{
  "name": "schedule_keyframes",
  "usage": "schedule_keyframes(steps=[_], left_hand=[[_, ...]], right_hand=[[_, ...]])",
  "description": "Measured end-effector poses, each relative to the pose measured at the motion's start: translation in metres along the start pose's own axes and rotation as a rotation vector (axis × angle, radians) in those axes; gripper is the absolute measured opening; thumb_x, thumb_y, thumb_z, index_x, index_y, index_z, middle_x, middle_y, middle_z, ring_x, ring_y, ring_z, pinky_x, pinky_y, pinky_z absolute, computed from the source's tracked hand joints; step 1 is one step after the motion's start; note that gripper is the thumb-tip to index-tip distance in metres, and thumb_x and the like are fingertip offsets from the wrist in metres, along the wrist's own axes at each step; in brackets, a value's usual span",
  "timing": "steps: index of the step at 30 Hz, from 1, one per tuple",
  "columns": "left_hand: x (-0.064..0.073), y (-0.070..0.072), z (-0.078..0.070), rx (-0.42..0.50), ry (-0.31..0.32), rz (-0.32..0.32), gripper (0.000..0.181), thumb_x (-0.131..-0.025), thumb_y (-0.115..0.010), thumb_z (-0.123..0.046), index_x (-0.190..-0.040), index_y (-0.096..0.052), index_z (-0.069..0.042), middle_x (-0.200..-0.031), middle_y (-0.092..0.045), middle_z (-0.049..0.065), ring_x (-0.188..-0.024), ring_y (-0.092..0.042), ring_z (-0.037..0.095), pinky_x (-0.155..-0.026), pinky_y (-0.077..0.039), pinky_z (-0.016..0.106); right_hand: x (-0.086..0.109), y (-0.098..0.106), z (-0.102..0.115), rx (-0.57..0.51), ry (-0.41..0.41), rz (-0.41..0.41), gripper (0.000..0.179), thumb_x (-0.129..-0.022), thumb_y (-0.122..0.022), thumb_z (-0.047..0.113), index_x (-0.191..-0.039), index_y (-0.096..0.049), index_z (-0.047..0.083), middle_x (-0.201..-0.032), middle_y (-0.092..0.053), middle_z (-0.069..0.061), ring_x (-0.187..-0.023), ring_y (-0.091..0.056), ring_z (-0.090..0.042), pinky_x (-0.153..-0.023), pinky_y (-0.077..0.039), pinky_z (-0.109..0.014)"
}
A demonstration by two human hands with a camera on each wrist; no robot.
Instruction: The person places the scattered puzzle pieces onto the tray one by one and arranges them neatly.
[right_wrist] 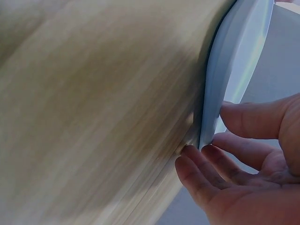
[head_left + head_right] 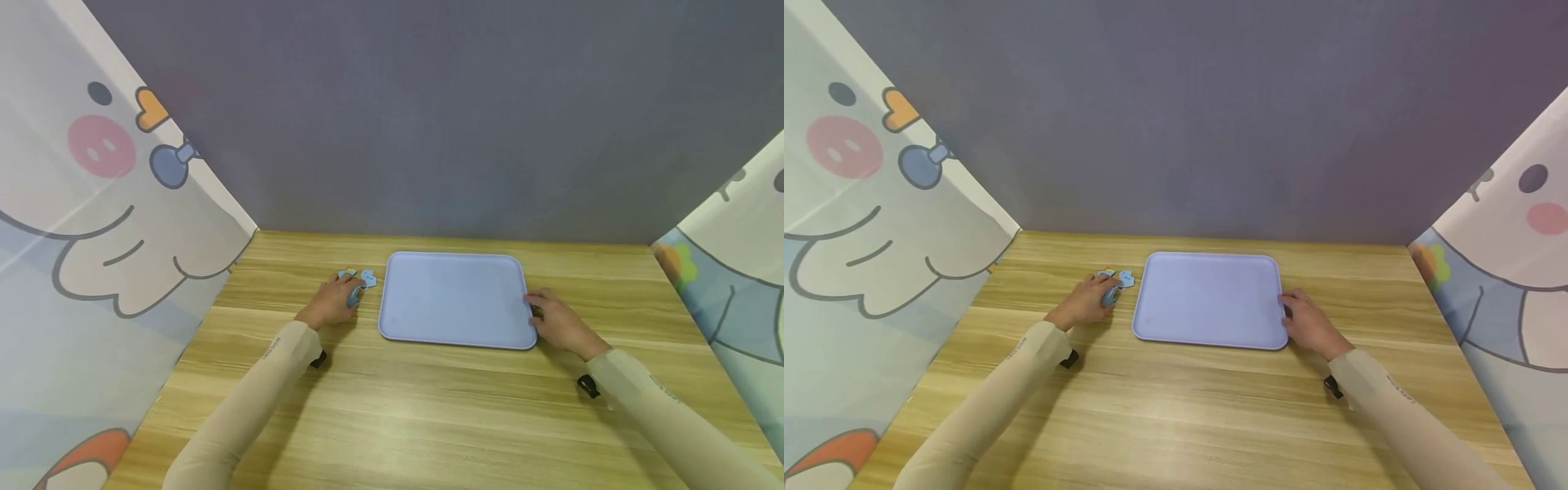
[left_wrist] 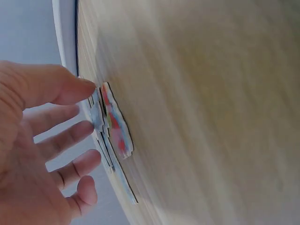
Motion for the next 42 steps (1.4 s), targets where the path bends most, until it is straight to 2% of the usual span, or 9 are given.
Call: schedule_keyframes(steps=[4, 9, 15, 25, 34, 42], left_hand=[[0.0006, -0.0001, 0.0002, -0.019, -0.026, 0.018, 0.053, -0.080, -0.072, -0.010, -0.131, -0.054, -0.012, -0.131, -0.049, 0.008, -0.119, -0.039, 0.035, -0.092, -0.035, 0.055], [0.0003, -0.0006, 0.0009, -0.024, -0.032, 0.026, 0.051, -0.079, -0.073, -0.010, -0.128, -0.057, -0.009, -0.128, -0.049, 0.009, -0.114, -0.040, 0.033, -0.091, -0.037, 0.055], [0.0017, -0.0024, 0.0024, -0.013, -0.019, 0.042, 0.051, -0.080, -0.074, -0.011, -0.128, -0.057, -0.009, -0.129, -0.048, 0.009, -0.115, -0.039, 0.033, -0.095, -0.034, 0.058], [0.0037, -0.0028, 0.0050, 0.011, 0.005, 0.041, 0.052, -0.080, -0.076, -0.013, -0.129, -0.056, -0.012, -0.129, -0.048, 0.009, -0.113, -0.039, 0.030, -0.093, -0.034, 0.051], [0.0026, -0.0036, 0.0056, 0.006, 0.025, -0.010, 0.049, -0.080, -0.074, -0.012, -0.126, -0.057, -0.007, -0.124, -0.049, 0.016, -0.106, -0.040, 0.031, -0.085, -0.037, 0.046], [0.0017, -0.0016, 0.0043, 0.005, 0.016, -0.024, 0.047, -0.081, -0.073, -0.012, -0.125, -0.056, -0.006, -0.119, -0.051, 0.014, -0.101, -0.042, 0.030, -0.081, -0.037, 0.045]], right_hand=[[0.0002, 0.0008, 0.0001, -0.002, 0.003, 0.001, 0.045, -0.085, -0.060, -0.007, -0.125, -0.046, -0.020, -0.127, -0.042, -0.033, -0.117, -0.040, -0.051, -0.096, -0.034, -0.059], [0.0003, 0.0009, -0.0003, -0.004, -0.001, 0.005, 0.045, -0.085, -0.060, -0.007, -0.125, -0.046, -0.020, -0.127, -0.041, -0.033, -0.117, -0.040, -0.051, -0.095, -0.034, -0.059], [0.0012, 0.0003, -0.0011, 0.005, 0.006, 0.002, 0.045, -0.085, -0.059, -0.007, -0.125, -0.046, -0.020, -0.126, -0.042, -0.033, -0.117, -0.040, -0.050, -0.096, -0.034, -0.059], [0.0007, -0.0020, -0.0042, 0.005, 0.006, 0.006, 0.046, -0.085, -0.059, -0.007, -0.126, -0.045, -0.020, -0.127, -0.041, -0.032, -0.117, -0.040, -0.050, -0.096, -0.033, -0.059], [0.0006, -0.0013, -0.0028, -0.003, -0.014, 0.013, 0.046, -0.086, -0.059, -0.006, -0.128, -0.045, -0.019, -0.128, -0.041, -0.031, -0.119, -0.039, -0.050, -0.097, -0.033, -0.059], [0.0011, -0.0004, -0.0014, -0.011, -0.012, 0.003, 0.045, -0.086, -0.059, -0.007, -0.127, -0.046, -0.019, -0.127, -0.041, -0.031, -0.118, -0.040, -0.050, -0.096, -0.033, -0.059]])
Point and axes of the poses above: each hand's wrist, its own x-axis away from the middle knuckle, its own y-axis out of the back of the hand, z = x × y, the point moved 2 cm from there along -x, towards the middle knuckle
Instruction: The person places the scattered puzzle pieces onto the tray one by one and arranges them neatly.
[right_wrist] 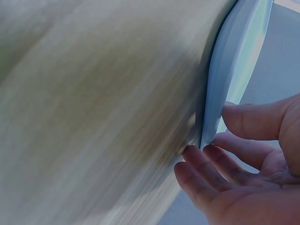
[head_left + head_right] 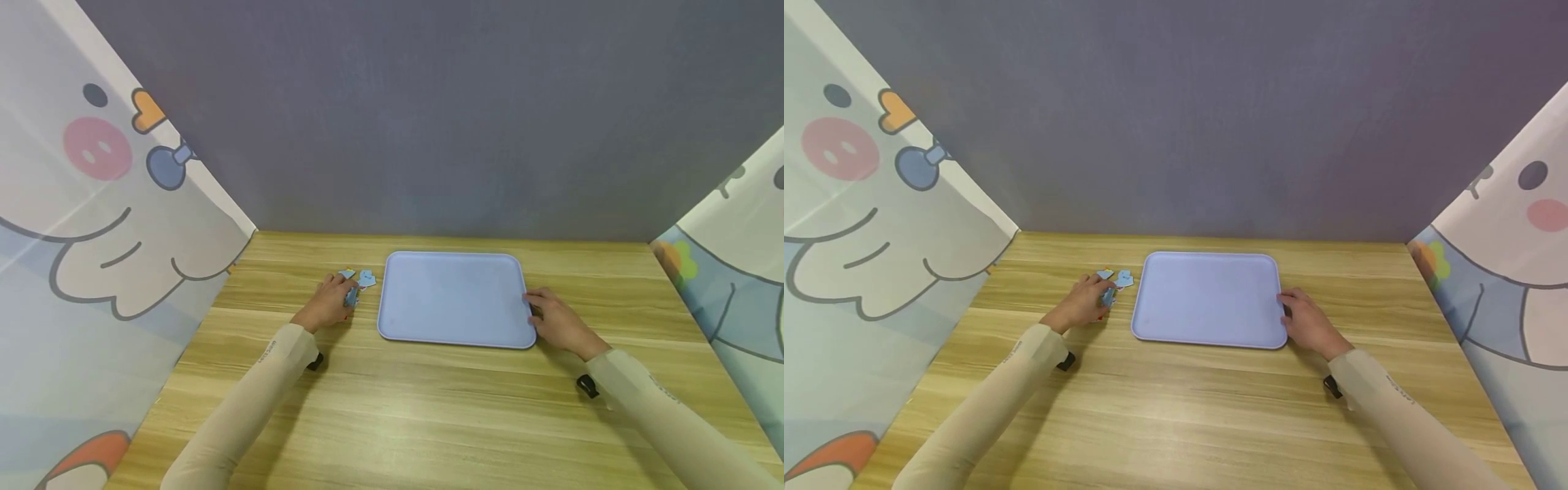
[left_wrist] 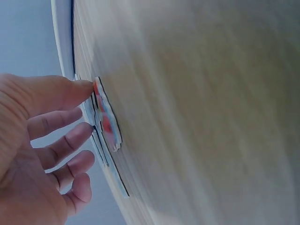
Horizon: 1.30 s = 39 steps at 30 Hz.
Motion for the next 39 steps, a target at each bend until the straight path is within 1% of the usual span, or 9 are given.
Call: schedule_keyframes(steps=[5, 9, 19, 26, 34, 39], left_hand=[[-0.0024, 0.0010, 0.0013, 0.015, -0.017, 0.020, 0.059, -0.081, -0.073, -0.011, -0.135, -0.049, -0.009, -0.131, -0.048, 0.011, -0.106, -0.040, 0.031, -0.084, -0.037, 0.047], [-0.0047, 0.0017, 0.0035, 0.013, -0.028, 0.032, 0.065, -0.081, -0.074, -0.012, -0.139, -0.045, -0.012, -0.135, -0.048, 0.011, -0.107, -0.040, 0.030, -0.087, -0.035, 0.049], [-0.0063, 0.0007, 0.0036, -0.004, -0.011, 0.049, 0.062, -0.081, -0.074, -0.013, -0.137, -0.047, -0.009, -0.130, -0.049, 0.014, -0.112, -0.040, 0.032, -0.093, -0.035, 0.051], [-0.0061, -0.0008, 0.0036, 0.007, 0.004, 0.038, 0.066, -0.082, -0.074, -0.017, -0.139, -0.044, -0.006, -0.132, -0.047, 0.017, -0.109, -0.040, 0.032, -0.091, -0.035, 0.051], [-0.0058, 0.0001, 0.0009, 0.017, 0.006, 0.048, 0.062, -0.083, -0.074, -0.017, -0.137, -0.046, -0.007, -0.126, -0.049, 0.017, -0.107, -0.040, 0.031, -0.087, -0.035, 0.048], [-0.0054, 0.0012, -0.0014, 0.011, 0.008, 0.042, 0.061, -0.083, -0.074, -0.020, -0.136, -0.046, -0.006, -0.121, -0.050, 0.019, -0.104, -0.040, 0.031, -0.086, -0.036, 0.047]], right_hand=[[0.0000, 0.0000, -0.0005, -0.002, -0.001, 0.003, 0.045, -0.086, -0.059, -0.007, -0.127, -0.045, -0.019, -0.128, -0.041, -0.031, -0.118, -0.039, -0.050, -0.096, -0.033, -0.059], [-0.0012, 0.0005, 0.0000, 0.009, 0.001, 0.000, 0.045, -0.086, -0.059, -0.006, -0.127, -0.045, -0.019, -0.127, -0.041, -0.031, -0.118, -0.040, -0.050, -0.096, -0.033, -0.059], [-0.0022, -0.0015, -0.0022, 0.010, -0.012, 0.007, 0.046, -0.086, -0.059, -0.006, -0.128, -0.045, -0.018, -0.128, -0.041, -0.030, -0.118, -0.040, -0.049, -0.096, -0.033, -0.059], [-0.0008, -0.0027, -0.0048, 0.010, -0.024, 0.017, 0.046, -0.087, -0.058, -0.005, -0.129, -0.044, -0.017, -0.129, -0.040, -0.030, -0.119, -0.038, -0.050, -0.097, -0.032, -0.059], [0.0005, -0.0027, -0.0049, 0.010, -0.027, 0.009, 0.046, -0.086, -0.058, -0.006, -0.129, -0.044, -0.018, -0.129, -0.040, -0.031, -0.118, -0.039, -0.051, -0.096, -0.032, -0.060], [0.0006, -0.0024, -0.0042, 0.011, -0.018, -0.003, 0.046, -0.086, -0.059, -0.007, -0.128, -0.045, -0.018, -0.128, -0.041, -0.031, -0.117, -0.041, -0.050, -0.095, -0.034, -0.059]])
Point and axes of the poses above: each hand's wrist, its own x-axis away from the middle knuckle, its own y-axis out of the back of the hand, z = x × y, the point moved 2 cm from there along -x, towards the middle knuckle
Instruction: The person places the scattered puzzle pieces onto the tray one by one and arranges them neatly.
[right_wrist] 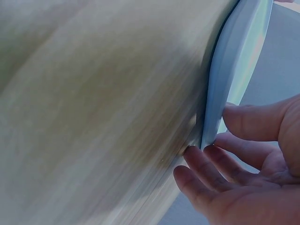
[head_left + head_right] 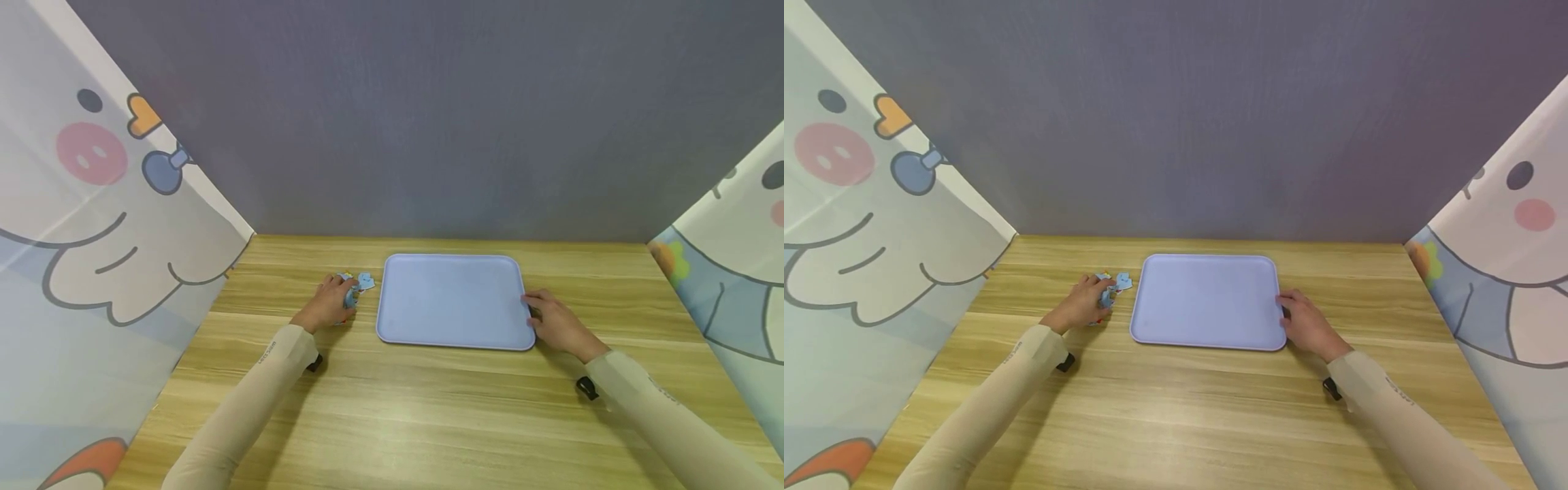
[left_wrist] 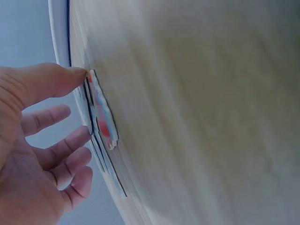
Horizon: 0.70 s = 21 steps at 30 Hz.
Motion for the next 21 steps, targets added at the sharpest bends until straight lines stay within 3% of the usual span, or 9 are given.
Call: schedule_keyframes(steps=[7, 12, 21], left_hand=[[-0.001, 0.000, -0.001, 0.035, 0.000, -0.040, 0.059, -0.082, -0.074, -0.020, -0.132, -0.048, -0.004, -0.118, -0.050, 0.020, -0.101, -0.040, 0.031, -0.089, -0.035, 0.046], [-0.005, 0.003, -0.003, 0.049, -0.049, -0.085, 0.052, -0.081, -0.073, -0.018, -0.126, -0.054, -0.001, -0.118, -0.050, 0.019, -0.101, -0.040, 0.030, -0.091, -0.035, 0.045], [-0.016, 0.011, -0.018, 0.115, -0.074, -0.125, 0.047, -0.079, -0.074, -0.023, -0.117, -0.060, -0.001, -0.112, -0.052, 0.013, -0.097, -0.040, 0.025, -0.084, -0.039, 0.039]], right_hand=[[0.002, 0.000, -0.001, -0.004, 0.015, -0.008, 0.046, -0.087, -0.059, -0.006, -0.128, -0.045, -0.017, -0.128, -0.042, -0.031, -0.118, -0.041, -0.050, -0.096, -0.033, -0.059], [0.004, 0.000, -0.003, -0.012, 0.009, -0.002, 0.047, -0.088, -0.059, -0.003, -0.131, -0.045, -0.015, -0.131, -0.042, -0.029, -0.120, -0.038, -0.050, -0.096, -0.032, -0.060], [0.004, 0.002, -0.003, -0.017, 0.018, -0.003, 0.047, -0.088, -0.061, -0.001, -0.131, -0.045, -0.014, -0.132, -0.042, -0.029, -0.121, -0.038, -0.050, -0.097, -0.032, -0.060]])
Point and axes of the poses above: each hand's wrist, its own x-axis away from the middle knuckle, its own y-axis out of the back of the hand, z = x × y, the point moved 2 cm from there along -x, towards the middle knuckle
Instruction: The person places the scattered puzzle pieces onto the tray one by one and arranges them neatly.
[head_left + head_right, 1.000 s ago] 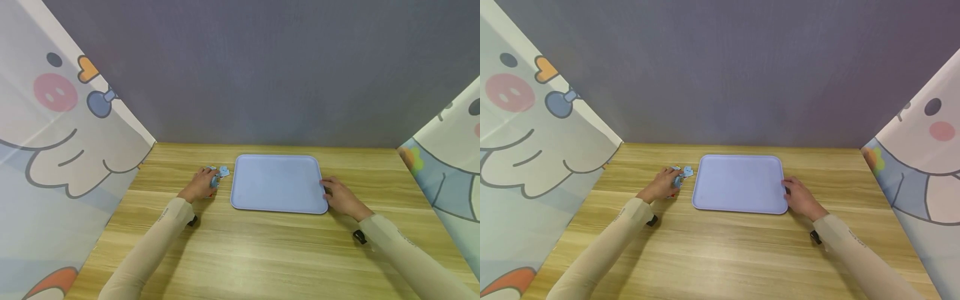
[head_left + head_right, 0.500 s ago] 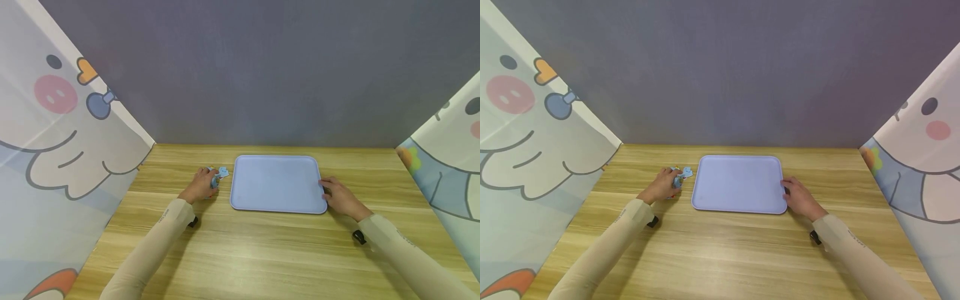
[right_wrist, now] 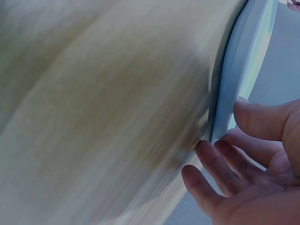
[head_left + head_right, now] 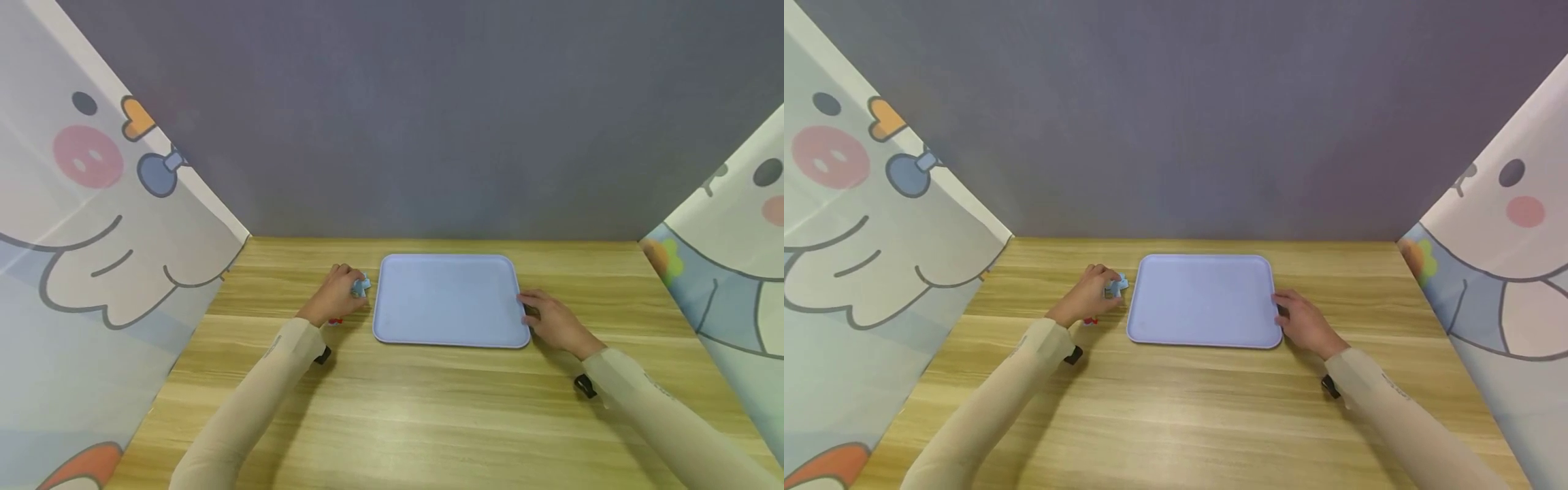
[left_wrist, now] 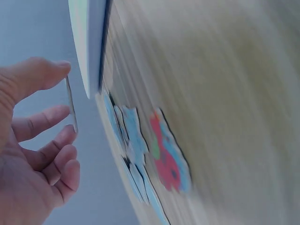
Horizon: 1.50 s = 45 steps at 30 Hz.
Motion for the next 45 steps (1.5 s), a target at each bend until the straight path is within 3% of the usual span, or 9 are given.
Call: schedule_keyframes(steps=[12, 24, 31, 36, 45], left_hand=[[-0.028, -0.007, -0.016, 0.015, -0.034, 0.004, 0.045, -0.080, -0.074, -0.024, -0.114, -0.063, 0.002, -0.113, -0.055, 0.010, -0.107, -0.041, 0.027, -0.093, -0.034, 0.043], [-0.059, -0.020, -0.031, -0.032, -0.083, 0.098, 0.043, -0.080, -0.077, -0.026, -0.116, -0.063, -0.008, -0.120, -0.056, 0.004, -0.112, -0.040, 0.025, -0.095, -0.031, 0.051], [-0.070, -0.024, -0.034, -0.014, -0.047, 0.146, 0.035, -0.080, -0.076, -0.022, -0.111, -0.064, -0.011, -0.118, -0.057, 0.001, -0.107, -0.039, 0.024, -0.092, -0.028, 0.049], [-0.072, -0.025, -0.035, 0.001, -0.024, 0.142, 0.033, -0.080, -0.077, -0.020, -0.109, -0.065, -0.011, -0.114, -0.059, 0.000, -0.101, -0.039, 0.022, -0.088, -0.027, 0.047], [-0.073, -0.030, -0.027, -0.058, 0.036, 0.114, 0.042, -0.077, -0.079, -0.031, -0.112, -0.064, -0.014, -0.111, -0.057, 0.001, -0.102, -0.037, 0.024, -0.084, -0.024, 0.043]], right_hand=[[-0.002, 0.002, 0.001, 0.026, -0.002, -0.013, 0.047, -0.088, -0.062, 0.000, -0.130, -0.047, -0.014, -0.130, -0.044, -0.029, -0.119, -0.041, -0.048, -0.096, -0.034, -0.059], [-0.002, 0.001, 0.001, 0.018, -0.013, -0.014, 0.047, -0.088, -0.062, 0.000, -0.130, -0.046, -0.014, -0.131, -0.044, -0.028, -0.119, -0.041, -0.048, -0.095, -0.034, -0.058], [-0.003, 0.001, 0.000, 0.020, -0.013, -0.015, 0.047, -0.089, -0.062, 0.000, -0.131, -0.046, -0.014, -0.131, -0.044, -0.027, -0.119, -0.042, -0.047, -0.095, -0.035, -0.058], [-0.003, 0.001, 0.001, 0.025, -0.021, -0.008, 0.047, -0.089, -0.062, 0.000, -0.131, -0.046, -0.014, -0.131, -0.043, -0.027, -0.118, -0.042, -0.048, -0.094, -0.035, -0.058], [-0.002, -0.001, 0.001, 0.018, -0.010, -0.017, 0.046, -0.088, -0.062, -0.002, -0.129, -0.047, -0.015, -0.131, -0.044, -0.028, -0.119, -0.042, -0.047, -0.095, -0.035, -0.057]])
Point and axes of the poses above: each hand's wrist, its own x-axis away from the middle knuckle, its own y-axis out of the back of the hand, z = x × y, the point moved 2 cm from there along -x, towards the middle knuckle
